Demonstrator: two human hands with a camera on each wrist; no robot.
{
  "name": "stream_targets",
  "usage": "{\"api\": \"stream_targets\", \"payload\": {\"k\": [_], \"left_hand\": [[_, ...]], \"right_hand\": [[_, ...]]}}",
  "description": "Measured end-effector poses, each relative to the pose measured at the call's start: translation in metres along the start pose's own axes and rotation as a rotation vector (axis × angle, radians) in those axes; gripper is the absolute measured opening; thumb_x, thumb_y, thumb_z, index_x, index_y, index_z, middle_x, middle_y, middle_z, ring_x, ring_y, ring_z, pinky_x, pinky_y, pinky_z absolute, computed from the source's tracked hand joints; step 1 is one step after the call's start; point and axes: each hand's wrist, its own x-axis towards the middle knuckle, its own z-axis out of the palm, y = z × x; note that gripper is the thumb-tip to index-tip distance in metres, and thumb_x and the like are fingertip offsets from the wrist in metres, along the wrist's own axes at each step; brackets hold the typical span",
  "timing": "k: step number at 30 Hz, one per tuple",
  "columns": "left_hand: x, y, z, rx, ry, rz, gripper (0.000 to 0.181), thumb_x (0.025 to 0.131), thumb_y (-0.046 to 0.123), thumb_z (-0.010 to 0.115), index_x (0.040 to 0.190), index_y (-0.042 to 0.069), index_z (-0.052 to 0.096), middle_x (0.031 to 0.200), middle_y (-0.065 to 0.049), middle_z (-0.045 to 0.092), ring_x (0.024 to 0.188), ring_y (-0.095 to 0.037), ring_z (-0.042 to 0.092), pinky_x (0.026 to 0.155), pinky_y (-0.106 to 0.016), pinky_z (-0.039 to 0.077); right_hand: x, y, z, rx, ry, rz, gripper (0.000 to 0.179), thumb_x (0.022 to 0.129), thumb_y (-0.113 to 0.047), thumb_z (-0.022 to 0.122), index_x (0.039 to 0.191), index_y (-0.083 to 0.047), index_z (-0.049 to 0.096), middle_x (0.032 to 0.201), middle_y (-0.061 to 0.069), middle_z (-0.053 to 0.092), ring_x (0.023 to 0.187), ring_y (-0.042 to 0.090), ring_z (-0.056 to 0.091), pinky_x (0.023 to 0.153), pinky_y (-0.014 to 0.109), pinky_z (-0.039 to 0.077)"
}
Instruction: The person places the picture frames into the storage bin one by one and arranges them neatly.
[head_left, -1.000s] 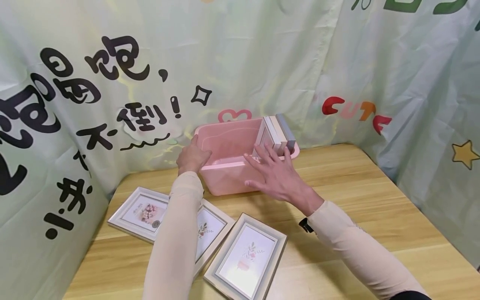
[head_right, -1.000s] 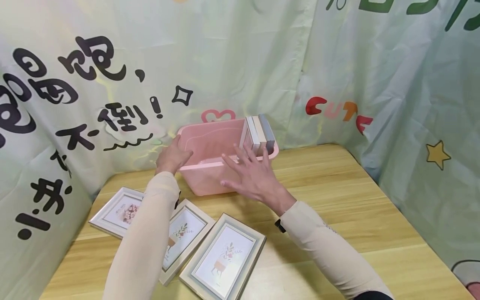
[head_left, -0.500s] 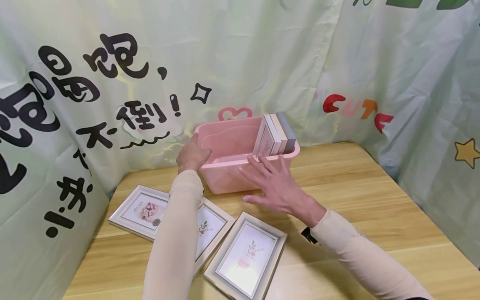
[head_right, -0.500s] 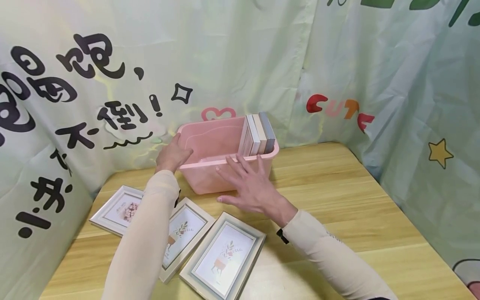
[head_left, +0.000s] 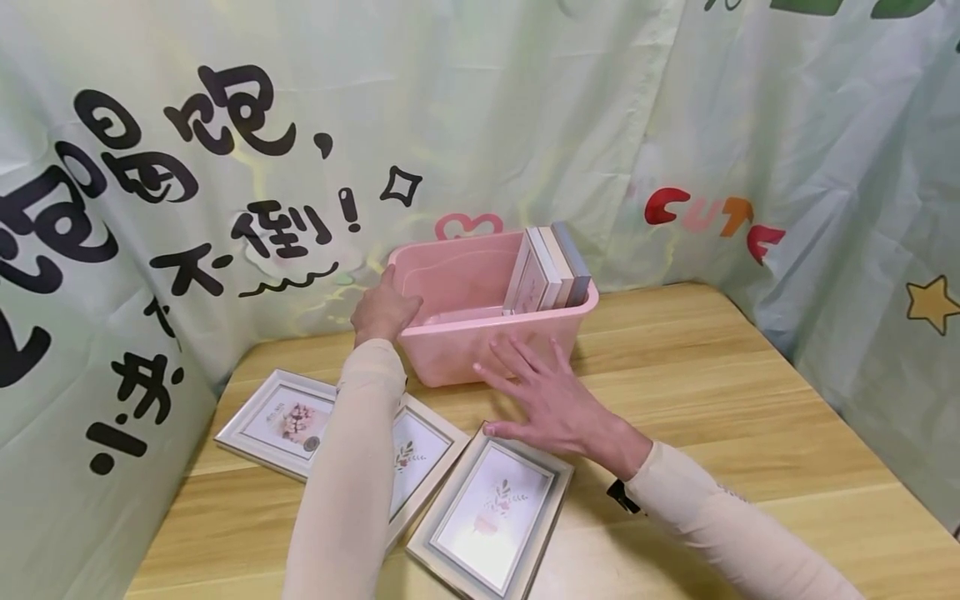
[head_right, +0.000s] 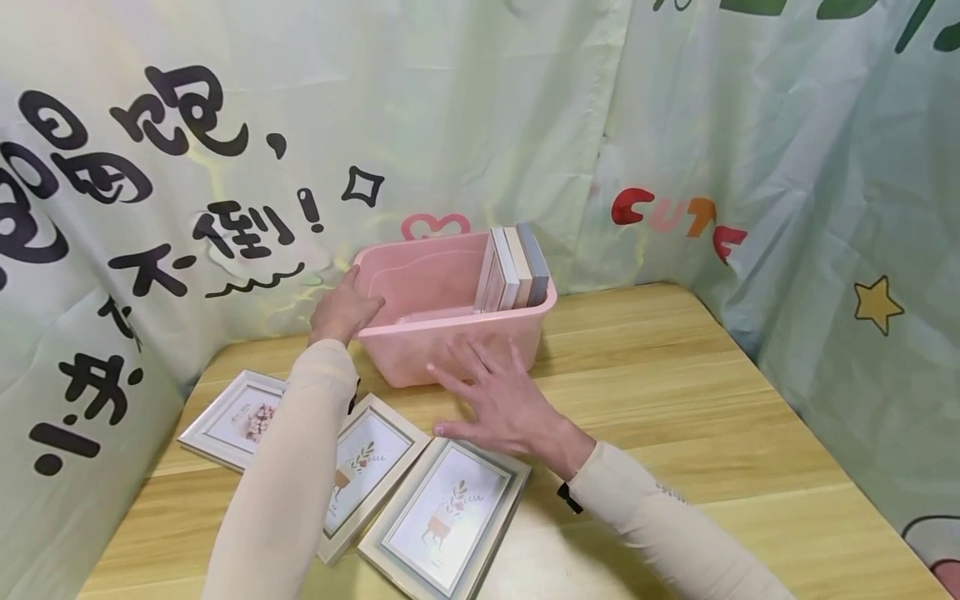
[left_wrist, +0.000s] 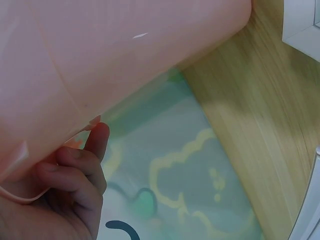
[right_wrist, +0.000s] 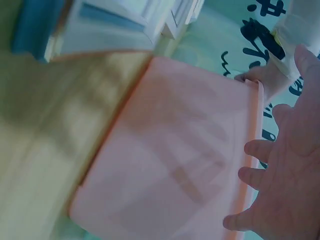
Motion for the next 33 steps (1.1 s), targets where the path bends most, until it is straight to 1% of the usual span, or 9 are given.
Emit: {"api": "stream_targets", "payload": {"k": [3,10,13,17,20,25,29,33], "left_hand": [[0.000,0.001,0.001,-0.004,0.000,0.002,0.084,0.085,0.046,0.052,0.157,0.027,0.013,0.137,-0.025,0.053,0.113,-0.043,0.058,0.089,-0.058,0.048],[0.001,-0.001,0.002,0.001,-0.007,-0.002,0.084,0.085,0.047,0.052,0.157,0.027,0.012,0.136,-0.026,0.053,0.112,-0.043,0.058,0.088,-0.058,0.048],[0.001,-0.002,0.001,0.002,-0.009,-0.002,0.084,0.085,0.047,0.052,0.157,0.027,0.012,0.137,-0.026,0.053,0.113,-0.043,0.058,0.089,-0.058,0.048],[0.000,-0.001,0.000,0.003,-0.009,0.004,0.084,0.086,0.046,0.051,0.157,0.026,0.011,0.136,-0.026,0.053,0.113,-0.043,0.057,0.090,-0.058,0.047],[0.000,-0.001,0.001,0.007,-0.009,0.006,0.083,0.086,0.046,0.050,0.157,0.025,0.012,0.134,-0.026,0.054,0.112,-0.042,0.058,0.090,-0.057,0.047],[-0.001,-0.002,0.001,0.008,-0.002,0.011,0.084,0.085,0.046,0.051,0.157,0.025,0.013,0.131,-0.026,0.056,0.108,-0.041,0.059,0.089,-0.056,0.048],[0.000,-0.001,0.001,0.003,-0.001,0.016,0.083,0.085,0.046,0.050,0.157,0.024,0.013,0.131,-0.026,0.056,0.108,-0.041,0.059,0.090,-0.056,0.048],[0.000,0.000,0.001,0.001,0.002,0.017,0.083,0.085,0.046,0.051,0.157,0.024,0.014,0.133,-0.026,0.055,0.110,-0.041,0.059,0.090,-0.057,0.048]], "right_hand": [[-0.002,-0.002,0.006,0.038,-0.050,0.007,0.078,0.088,-0.076,0.034,0.153,-0.035,0.022,0.164,0.006,0.016,0.151,0.029,0.016,0.113,0.069,0.012],[-0.008,-0.009,0.018,0.061,-0.139,0.003,0.078,0.087,-0.078,0.029,0.153,-0.039,0.020,0.163,0.006,0.017,0.150,0.030,0.019,0.115,0.064,0.016],[-0.011,-0.012,0.023,0.073,-0.189,-0.007,0.077,0.087,-0.078,0.026,0.154,-0.039,0.018,0.164,0.004,0.015,0.151,0.027,0.015,0.117,0.061,0.014],[-0.015,-0.015,0.029,0.089,-0.267,-0.006,0.077,0.087,-0.079,0.024,0.154,-0.040,0.014,0.165,0.002,0.008,0.152,0.024,0.008,0.118,0.059,0.013],[-0.018,-0.017,0.033,0.104,-0.310,-0.005,0.078,0.087,-0.080,0.022,0.153,-0.042,0.012,0.165,0.001,0.005,0.152,0.025,0.009,0.118,0.059,0.015],[-0.022,-0.019,0.041,0.127,-0.369,-0.016,0.078,0.086,-0.080,0.019,0.153,-0.042,0.012,0.165,0.000,0.007,0.151,0.028,0.011,0.118,0.058,0.017],[-0.025,-0.021,0.046,0.132,-0.405,-0.032,0.074,0.089,-0.077,0.023,0.153,-0.042,0.014,0.164,0.000,0.009,0.151,0.028,0.015,0.117,0.057,0.022],[-0.029,-0.022,0.049,0.115,-0.414,-0.062,0.063,0.096,-0.063,0.032,0.153,-0.042,0.016,0.164,0.002,0.015,0.148,0.028,0.023,0.112,0.056,0.030]]}}
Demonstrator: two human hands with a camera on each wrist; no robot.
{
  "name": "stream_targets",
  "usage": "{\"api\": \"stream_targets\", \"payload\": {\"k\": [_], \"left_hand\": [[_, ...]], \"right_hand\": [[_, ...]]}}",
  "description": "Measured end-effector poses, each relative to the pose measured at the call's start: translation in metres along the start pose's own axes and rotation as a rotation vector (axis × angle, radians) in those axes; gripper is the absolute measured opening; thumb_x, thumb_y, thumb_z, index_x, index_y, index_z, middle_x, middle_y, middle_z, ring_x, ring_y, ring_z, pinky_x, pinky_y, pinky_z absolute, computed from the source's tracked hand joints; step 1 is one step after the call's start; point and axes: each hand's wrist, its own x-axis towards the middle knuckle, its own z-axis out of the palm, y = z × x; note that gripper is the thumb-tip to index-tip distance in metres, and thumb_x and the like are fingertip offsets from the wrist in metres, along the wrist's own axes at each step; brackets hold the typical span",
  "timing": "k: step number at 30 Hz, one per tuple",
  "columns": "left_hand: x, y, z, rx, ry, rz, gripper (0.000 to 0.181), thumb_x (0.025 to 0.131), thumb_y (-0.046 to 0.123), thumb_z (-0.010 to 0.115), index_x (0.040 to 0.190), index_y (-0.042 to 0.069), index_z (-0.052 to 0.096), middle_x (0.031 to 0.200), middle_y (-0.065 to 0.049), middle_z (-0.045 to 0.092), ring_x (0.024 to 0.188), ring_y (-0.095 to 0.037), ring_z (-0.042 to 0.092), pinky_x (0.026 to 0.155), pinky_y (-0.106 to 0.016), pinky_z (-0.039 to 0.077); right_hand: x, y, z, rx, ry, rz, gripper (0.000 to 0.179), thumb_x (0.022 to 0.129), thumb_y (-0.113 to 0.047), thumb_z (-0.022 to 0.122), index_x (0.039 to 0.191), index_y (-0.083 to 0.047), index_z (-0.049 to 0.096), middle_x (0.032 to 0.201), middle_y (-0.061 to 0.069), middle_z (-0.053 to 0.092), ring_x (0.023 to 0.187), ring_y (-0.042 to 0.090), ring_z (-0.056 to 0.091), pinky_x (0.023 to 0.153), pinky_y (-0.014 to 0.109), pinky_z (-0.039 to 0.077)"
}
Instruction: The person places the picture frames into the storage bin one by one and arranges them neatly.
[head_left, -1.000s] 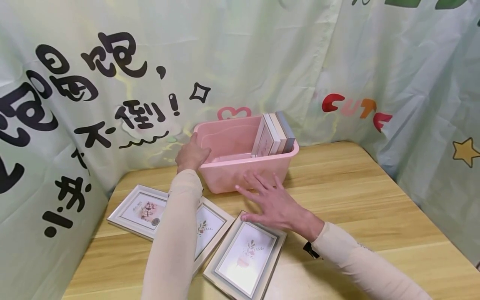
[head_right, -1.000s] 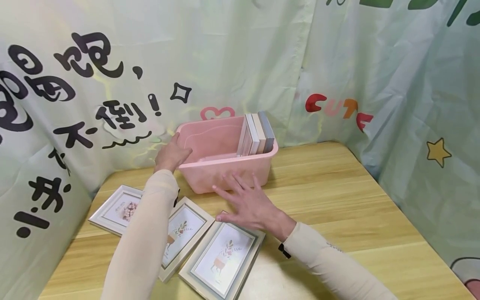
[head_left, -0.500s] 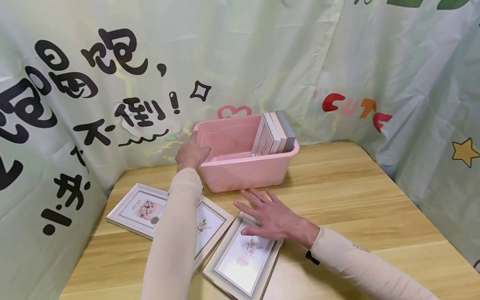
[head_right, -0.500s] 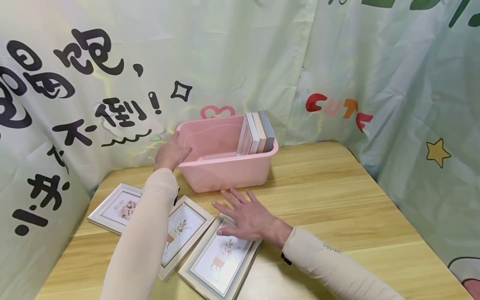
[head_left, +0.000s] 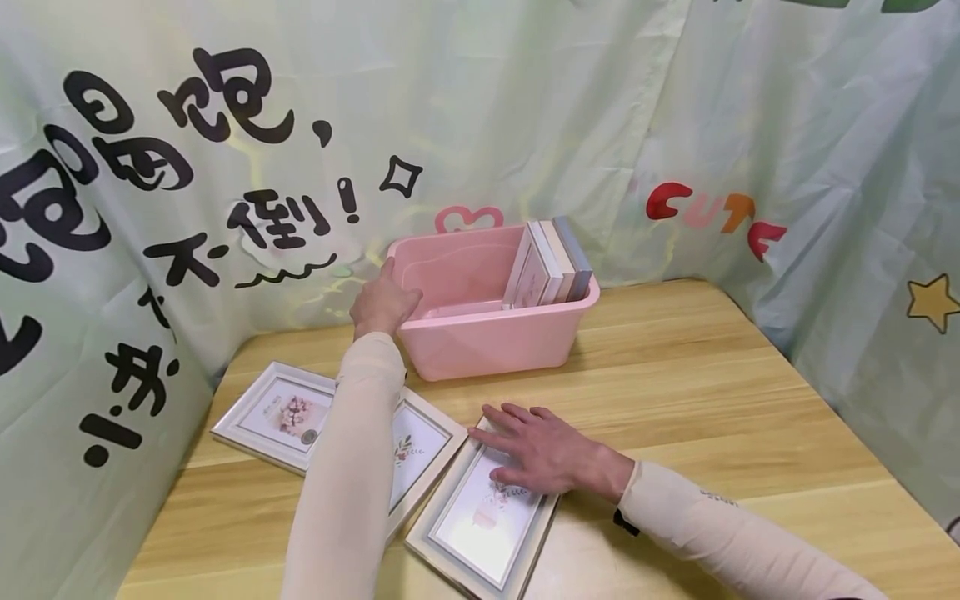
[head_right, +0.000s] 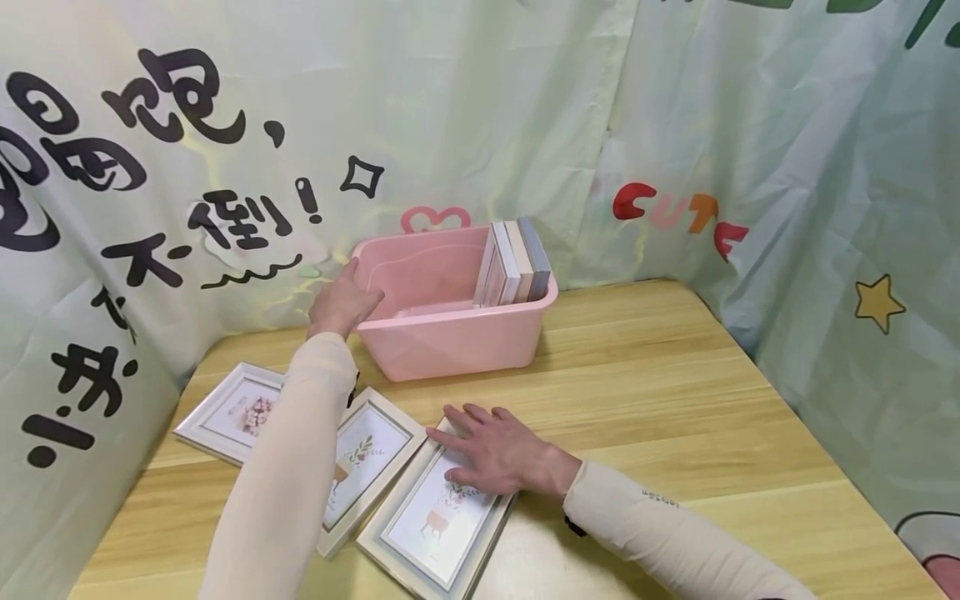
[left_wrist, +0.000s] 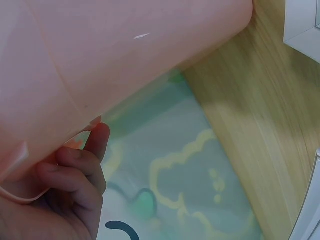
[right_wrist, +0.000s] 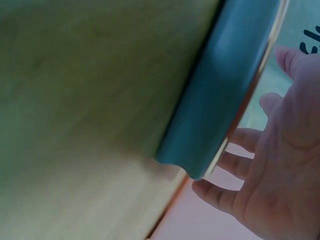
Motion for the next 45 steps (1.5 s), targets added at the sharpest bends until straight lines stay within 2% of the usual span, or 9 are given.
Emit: {"api": "stream_targets", "payload": {"k": [7,11,22,29,33,37,42,45], "left_hand": [[0.000,0.002,-0.001,-0.006,-0.001,0.000,0.083,0.086,0.046,0.052,0.156,0.025,0.015,0.135,-0.025,0.054,0.111,-0.042,0.058,0.090,-0.058,0.047],[0.000,0.001,0.000,-0.003,-0.002,-0.004,0.083,0.086,0.047,0.052,0.157,0.025,0.014,0.136,-0.025,0.053,0.111,-0.043,0.058,0.090,-0.058,0.047],[0.001,0.000,-0.001,-0.018,0.001,-0.001,0.083,0.086,0.046,0.052,0.157,0.026,0.014,0.135,-0.026,0.054,0.110,-0.042,0.058,0.090,-0.058,0.047],[0.000,0.000,-0.001,-0.015,0.005,-0.001,0.083,0.084,0.046,0.051,0.156,0.025,0.015,0.137,-0.025,0.053,0.112,-0.043,0.058,0.091,-0.058,0.047],[0.000,-0.001,0.000,-0.015,0.006,-0.006,0.083,0.084,0.046,0.051,0.156,0.026,0.015,0.139,-0.024,0.052,0.115,-0.043,0.057,0.092,-0.057,0.047],[0.000,0.000,0.000,-0.018,0.005,-0.006,0.083,0.085,0.045,0.051,0.156,0.025,0.015,0.140,-0.024,0.051,0.116,-0.043,0.056,0.093,-0.057,0.046],[-0.001,0.001,-0.001,-0.018,0.007,0.001,0.083,0.085,0.045,0.052,0.156,0.025,0.016,0.138,-0.025,0.052,0.115,-0.044,0.057,0.092,-0.058,0.047],[-0.001,0.001,-0.001,-0.014,0.010,0.001,0.083,0.085,0.045,0.052,0.156,0.025,0.016,0.138,-0.025,0.052,0.115,-0.044,0.057,0.091,-0.058,0.047]], "right_hand": [[0.000,-0.001,0.005,-0.077,0.019,-0.023,0.061,0.098,-0.037,0.042,0.154,-0.039,0.017,0.163,0.005,0.018,0.142,0.025,0.034,0.103,0.050,0.042],[0.000,-0.002,0.006,-0.107,0.030,-0.023,0.063,0.098,-0.034,0.045,0.154,-0.039,0.017,0.163,0.006,0.019,0.137,0.024,0.039,0.099,0.048,0.045],[0.000,-0.004,0.006,-0.107,0.076,-0.045,0.068,0.094,-0.025,0.056,0.153,-0.040,0.023,0.160,0.010,0.024,0.122,0.024,0.049,0.089,0.041,0.051],[0.001,-0.006,0.008,-0.108,0.117,-0.059,0.077,0.088,-0.009,0.062,0.151,-0.038,0.029,0.156,0.015,0.029,0.111,0.026,0.053,0.083,0.040,0.053],[0.001,-0.007,0.006,-0.103,0.154,-0.054,0.076,0.087,-0.003,0.060,0.151,-0.033,0.032,0.150,0.019,0.036,0.107,0.029,0.056,0.087,0.043,0.053],[0.000,-0.008,0.004,-0.111,0.166,-0.021,0.067,0.093,-0.007,0.056,0.151,-0.030,0.032,0.146,0.021,0.041,0.099,0.032,0.061,0.090,0.045,0.053],[-0.002,-0.007,0.001,-0.089,0.147,0.026,0.066,0.095,-0.006,0.052,0.152,-0.032,0.031,0.146,0.019,0.041,0.108,0.035,0.059,0.086,0.051,0.052],[-0.002,-0.006,-0.002,-0.066,0.153,0.031,0.066,0.095,-0.006,0.051,0.152,-0.033,0.031,0.146,0.018,0.040,0.114,0.035,0.056,0.083,0.051,0.053]]}}
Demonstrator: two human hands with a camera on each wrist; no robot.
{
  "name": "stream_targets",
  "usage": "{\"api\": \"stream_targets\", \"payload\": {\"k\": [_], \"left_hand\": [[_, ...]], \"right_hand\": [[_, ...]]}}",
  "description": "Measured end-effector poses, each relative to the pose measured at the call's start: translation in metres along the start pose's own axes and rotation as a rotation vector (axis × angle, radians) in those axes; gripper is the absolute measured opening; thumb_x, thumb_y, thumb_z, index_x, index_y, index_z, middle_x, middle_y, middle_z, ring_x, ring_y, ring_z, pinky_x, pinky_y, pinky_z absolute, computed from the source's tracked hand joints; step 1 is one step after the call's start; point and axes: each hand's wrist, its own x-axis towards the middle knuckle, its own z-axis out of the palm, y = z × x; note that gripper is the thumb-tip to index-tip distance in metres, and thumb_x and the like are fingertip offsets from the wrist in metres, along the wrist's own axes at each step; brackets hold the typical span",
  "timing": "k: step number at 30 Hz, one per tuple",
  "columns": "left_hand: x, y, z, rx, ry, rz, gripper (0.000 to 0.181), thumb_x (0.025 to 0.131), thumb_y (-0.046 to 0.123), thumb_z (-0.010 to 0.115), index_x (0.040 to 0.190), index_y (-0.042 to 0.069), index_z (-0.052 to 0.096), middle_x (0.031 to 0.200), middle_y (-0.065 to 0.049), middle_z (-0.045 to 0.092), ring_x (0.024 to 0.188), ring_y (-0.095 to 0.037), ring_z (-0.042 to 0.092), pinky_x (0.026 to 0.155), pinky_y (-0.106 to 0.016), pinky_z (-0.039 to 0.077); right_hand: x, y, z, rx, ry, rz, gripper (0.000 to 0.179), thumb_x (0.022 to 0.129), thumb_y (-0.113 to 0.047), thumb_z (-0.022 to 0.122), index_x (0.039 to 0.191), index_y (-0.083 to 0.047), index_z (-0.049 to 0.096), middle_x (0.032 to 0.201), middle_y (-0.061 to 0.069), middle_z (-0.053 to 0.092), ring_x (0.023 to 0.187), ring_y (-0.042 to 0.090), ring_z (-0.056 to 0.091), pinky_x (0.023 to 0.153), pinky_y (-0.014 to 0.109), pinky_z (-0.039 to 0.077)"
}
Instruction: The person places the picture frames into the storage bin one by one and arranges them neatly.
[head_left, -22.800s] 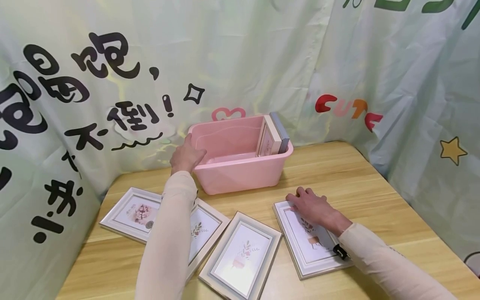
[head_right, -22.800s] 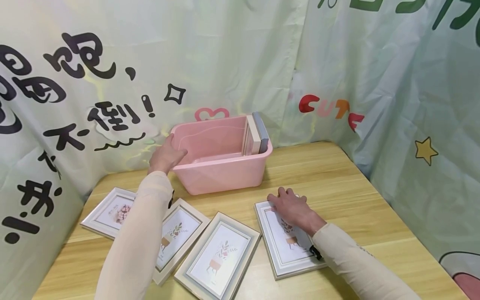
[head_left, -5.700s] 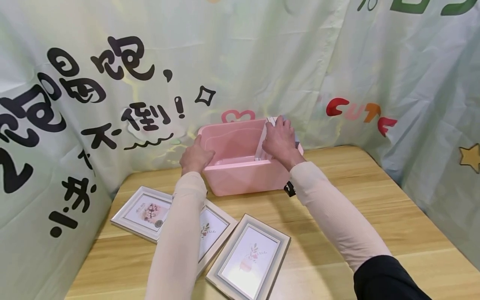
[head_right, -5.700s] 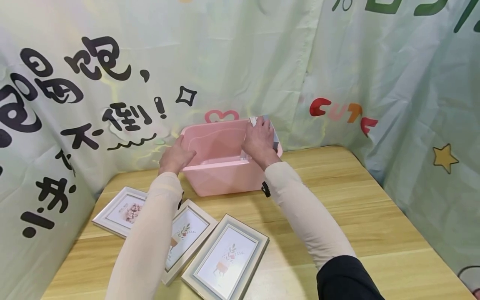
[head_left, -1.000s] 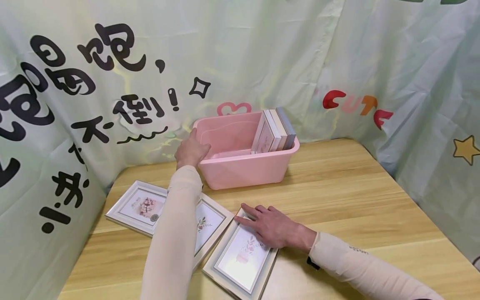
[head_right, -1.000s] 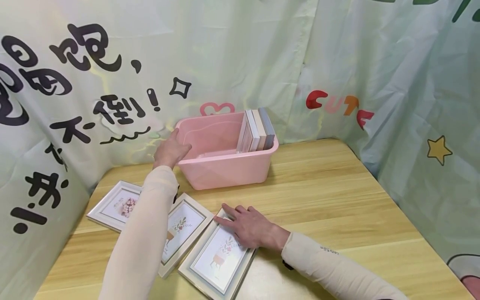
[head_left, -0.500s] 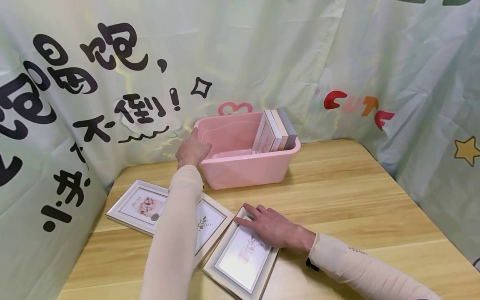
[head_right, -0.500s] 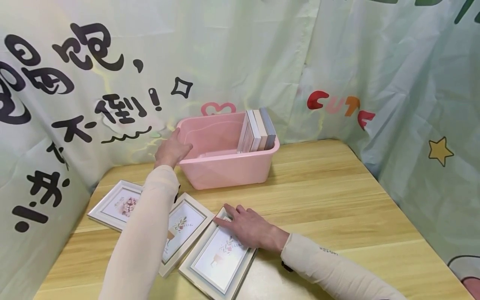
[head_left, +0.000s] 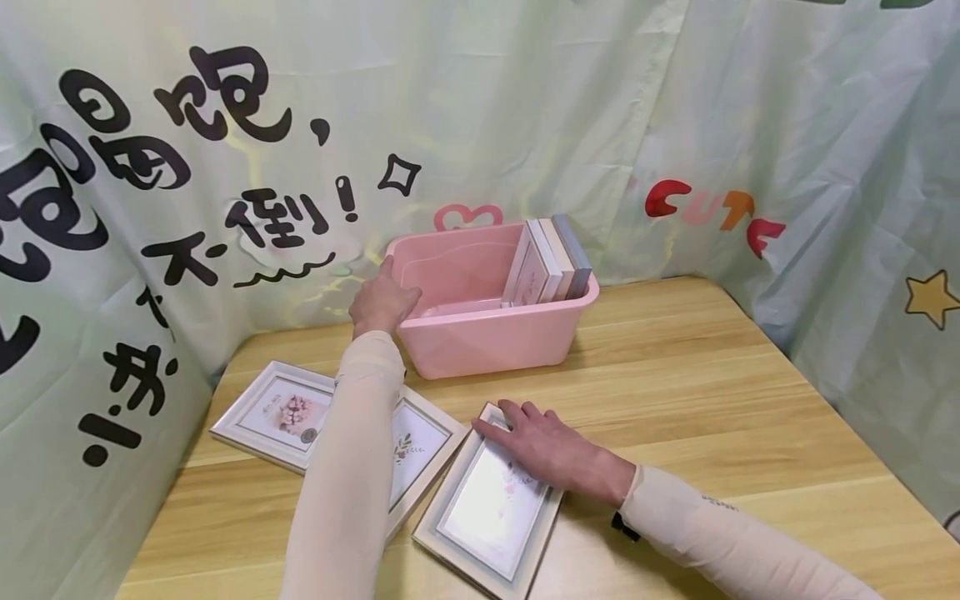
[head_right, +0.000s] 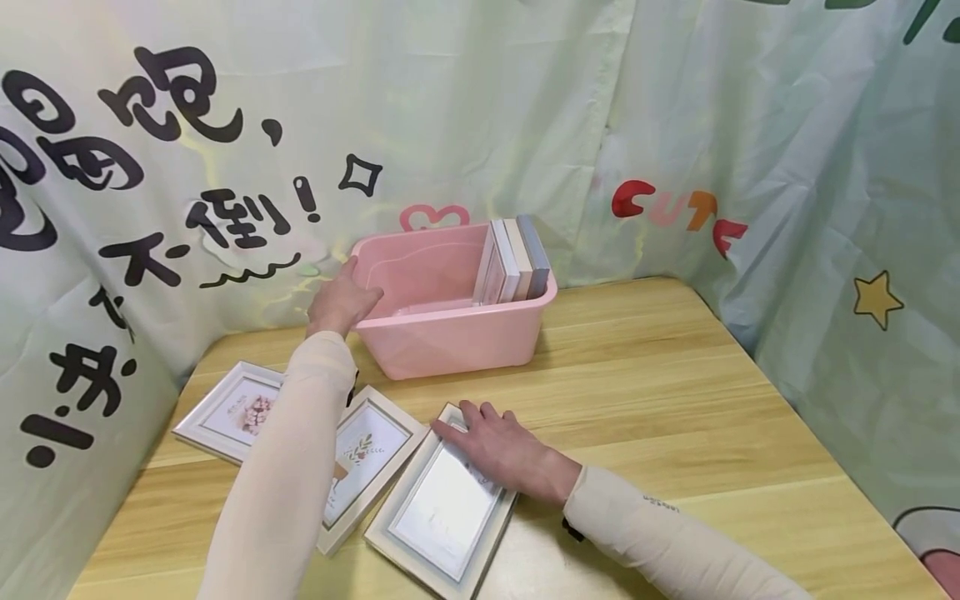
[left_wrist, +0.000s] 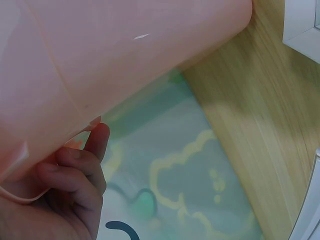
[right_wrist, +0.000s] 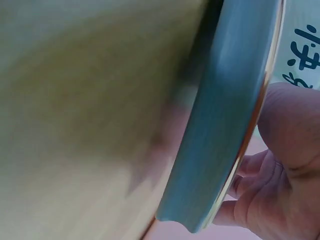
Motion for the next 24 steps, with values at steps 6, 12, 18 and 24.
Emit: {"api": "stream_targets", "payload": {"k": [6,12,18,24], "left_hand": [[-0.0003,0.0004,-0.0003,0.002,-0.008,0.000,0.083,0.085,0.045,0.052,0.157,0.025,0.015,0.138,-0.026,0.051,0.115,-0.044,0.057,0.091,-0.058,0.047],[-0.0004,-0.0002,-0.0009,-0.001,-0.010,-0.001,0.084,0.085,0.045,0.051,0.157,0.025,0.014,0.137,-0.026,0.052,0.112,-0.043,0.058,0.090,-0.058,0.048],[-0.0005,0.0002,-0.0012,-0.003,-0.007,0.003,0.083,0.086,0.046,0.052,0.157,0.024,0.014,0.135,-0.027,0.053,0.112,-0.043,0.058,0.091,-0.058,0.047],[-0.0002,0.0004,-0.0005,-0.005,-0.012,0.001,0.083,0.086,0.046,0.052,0.157,0.025,0.013,0.138,-0.026,0.052,0.114,-0.043,0.057,0.092,-0.058,0.047]], "right_hand": [[0.0010,0.0050,-0.0067,-0.005,0.045,-0.027,0.064,0.094,-0.009,0.055,0.150,-0.033,0.034,0.143,0.017,0.043,0.104,0.032,0.057,0.077,0.041,0.056],[0.0011,0.0084,-0.0077,0.083,0.043,0.020,0.060,0.094,-0.022,0.054,0.149,-0.037,0.036,0.139,0.015,0.045,0.098,0.030,0.059,0.079,0.040,0.054],[0.0011,0.0060,-0.0078,0.135,0.011,0.083,0.074,0.083,-0.063,0.060,0.149,-0.042,0.033,0.139,0.012,0.044,0.107,0.026,0.055,0.080,0.042,0.054],[0.0020,0.0028,-0.0090,0.108,0.024,0.103,0.092,0.067,-0.074,0.068,0.147,-0.044,0.034,0.141,0.009,0.042,0.107,0.026,0.053,0.079,0.042,0.053]]}}
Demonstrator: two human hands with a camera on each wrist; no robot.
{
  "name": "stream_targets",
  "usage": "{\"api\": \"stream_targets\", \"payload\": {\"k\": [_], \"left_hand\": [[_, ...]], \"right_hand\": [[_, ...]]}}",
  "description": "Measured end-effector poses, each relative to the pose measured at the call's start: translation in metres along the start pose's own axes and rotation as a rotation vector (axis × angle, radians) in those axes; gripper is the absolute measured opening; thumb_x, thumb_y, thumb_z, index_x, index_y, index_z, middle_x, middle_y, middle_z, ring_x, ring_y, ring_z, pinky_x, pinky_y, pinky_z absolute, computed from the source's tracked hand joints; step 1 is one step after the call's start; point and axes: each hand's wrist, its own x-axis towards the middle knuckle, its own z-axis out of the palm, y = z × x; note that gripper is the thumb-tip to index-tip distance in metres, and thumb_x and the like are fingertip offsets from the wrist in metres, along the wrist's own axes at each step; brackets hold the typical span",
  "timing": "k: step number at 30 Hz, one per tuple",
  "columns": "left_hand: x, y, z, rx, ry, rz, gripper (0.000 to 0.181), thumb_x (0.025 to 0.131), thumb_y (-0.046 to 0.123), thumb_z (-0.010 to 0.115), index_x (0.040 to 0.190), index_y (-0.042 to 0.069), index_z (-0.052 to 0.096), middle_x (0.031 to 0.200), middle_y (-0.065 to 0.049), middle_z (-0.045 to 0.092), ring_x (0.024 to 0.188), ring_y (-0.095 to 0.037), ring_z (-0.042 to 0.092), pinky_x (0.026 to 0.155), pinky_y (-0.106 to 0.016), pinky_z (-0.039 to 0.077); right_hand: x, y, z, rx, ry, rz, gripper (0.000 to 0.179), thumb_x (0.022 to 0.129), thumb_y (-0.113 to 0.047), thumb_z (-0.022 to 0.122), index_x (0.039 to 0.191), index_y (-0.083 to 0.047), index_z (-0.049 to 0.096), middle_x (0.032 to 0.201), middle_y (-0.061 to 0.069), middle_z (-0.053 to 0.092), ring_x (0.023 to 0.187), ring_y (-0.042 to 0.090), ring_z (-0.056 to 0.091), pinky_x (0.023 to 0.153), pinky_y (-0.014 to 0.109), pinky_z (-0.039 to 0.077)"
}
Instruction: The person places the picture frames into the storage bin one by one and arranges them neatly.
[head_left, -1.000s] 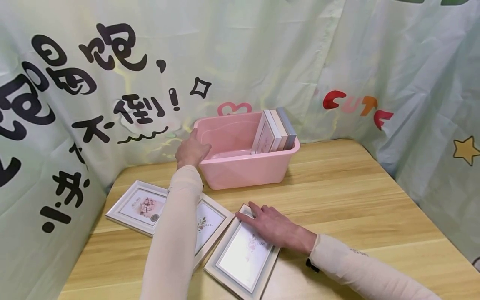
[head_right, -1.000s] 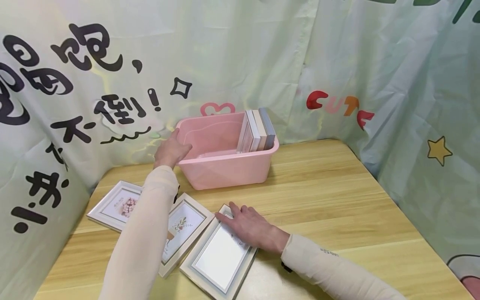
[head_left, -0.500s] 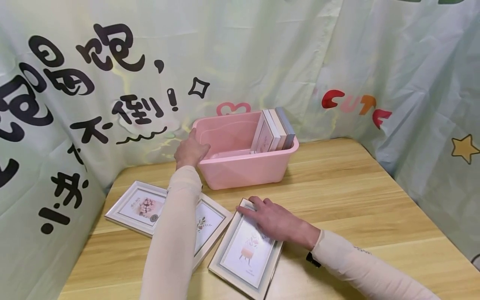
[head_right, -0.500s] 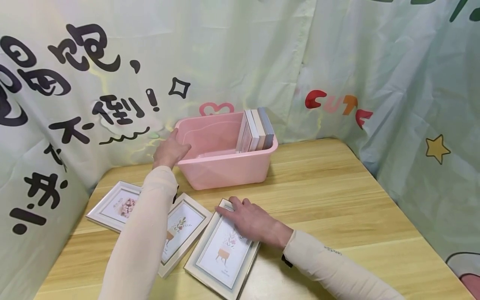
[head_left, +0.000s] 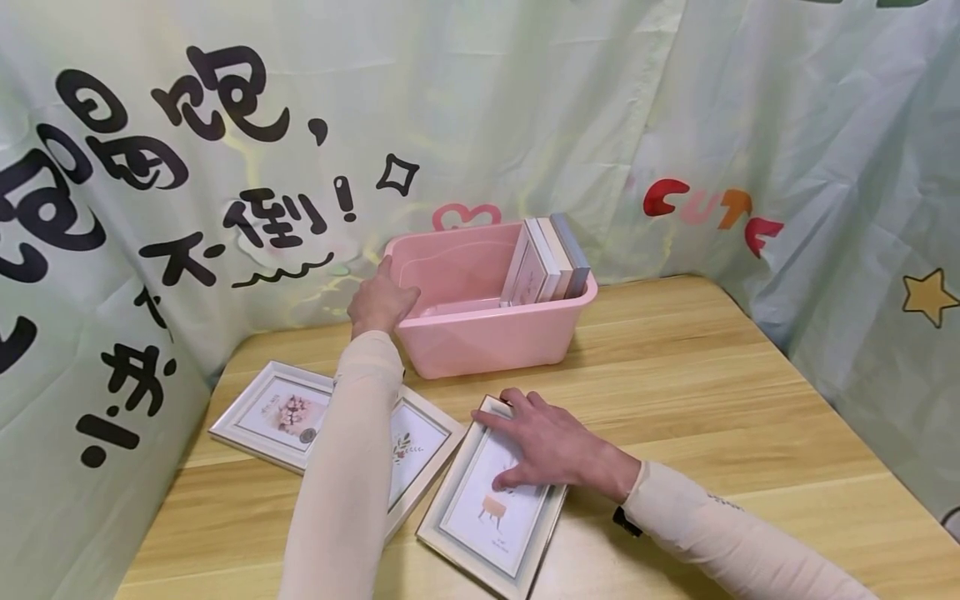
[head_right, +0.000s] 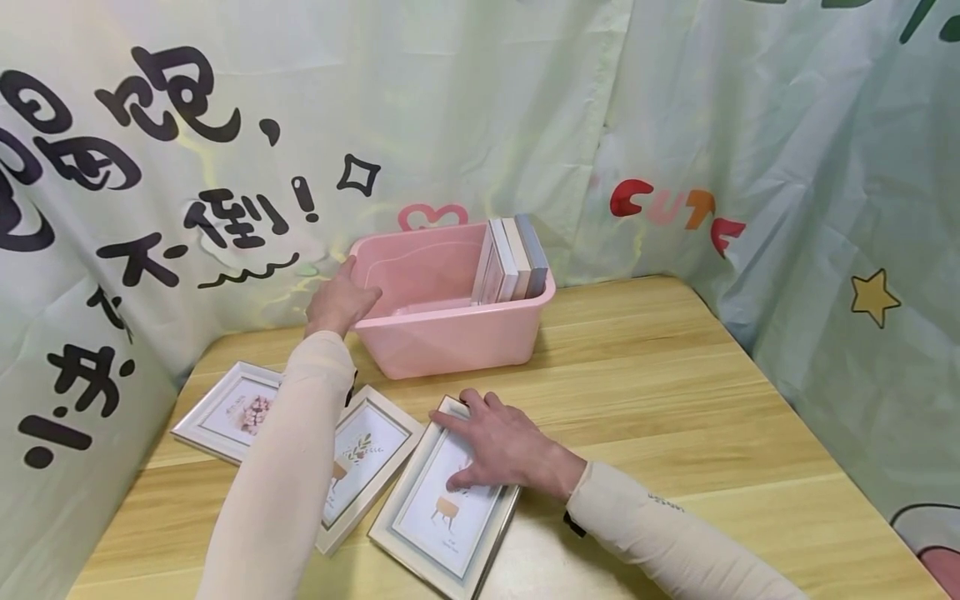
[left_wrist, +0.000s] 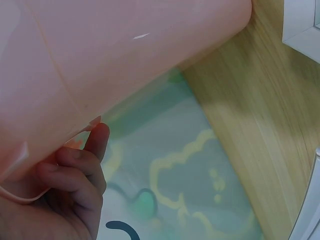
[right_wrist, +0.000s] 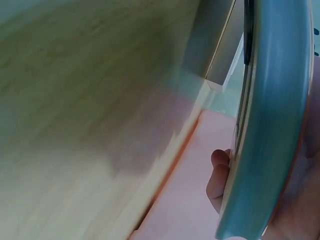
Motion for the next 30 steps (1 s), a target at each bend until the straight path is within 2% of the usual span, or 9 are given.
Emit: {"api": "stream_targets", "payload": {"k": [5,13,23,30], "left_hand": [[0.001,-0.001,0.000,-0.005,-0.001,-0.004,0.083,0.087,0.045,0.052,0.157,0.025,0.013,0.138,-0.026,0.051,0.114,-0.044,0.057,0.093,-0.059,0.046],[0.001,0.000,0.000,-0.010,-0.003,-0.010,0.083,0.087,0.045,0.053,0.157,0.024,0.014,0.137,-0.026,0.052,0.112,-0.043,0.058,0.092,-0.058,0.046],[0.001,-0.001,0.000,-0.020,-0.004,-0.012,0.083,0.087,0.045,0.053,0.157,0.024,0.014,0.138,-0.026,0.052,0.114,-0.043,0.057,0.094,-0.058,0.045],[0.001,-0.002,0.001,-0.001,0.005,-0.008,0.083,0.086,0.045,0.052,0.157,0.025,0.015,0.135,-0.026,0.053,0.111,-0.043,0.058,0.090,-0.057,0.047]], "right_hand": [[0.002,0.000,-0.005,-0.029,0.035,-0.006,0.094,0.065,-0.072,0.071,0.147,-0.042,0.038,0.140,0.010,0.043,0.106,0.028,0.053,0.079,0.041,0.053],[0.002,0.005,-0.027,-0.096,0.110,-0.016,0.093,0.062,-0.071,0.075,0.144,-0.042,0.042,0.145,0.009,0.039,0.117,0.029,0.050,0.088,0.047,0.051],[0.001,0.006,-0.039,-0.169,0.161,-0.071,0.090,0.063,-0.067,0.077,0.142,-0.039,0.046,0.142,0.007,0.041,0.119,0.026,0.047,0.084,0.044,0.052],[0.001,0.006,-0.045,-0.202,0.190,-0.098,0.089,0.063,-0.065,0.077,0.142,-0.040,0.045,0.137,0.008,0.043,0.108,0.025,0.048,0.073,0.040,0.052]]}}
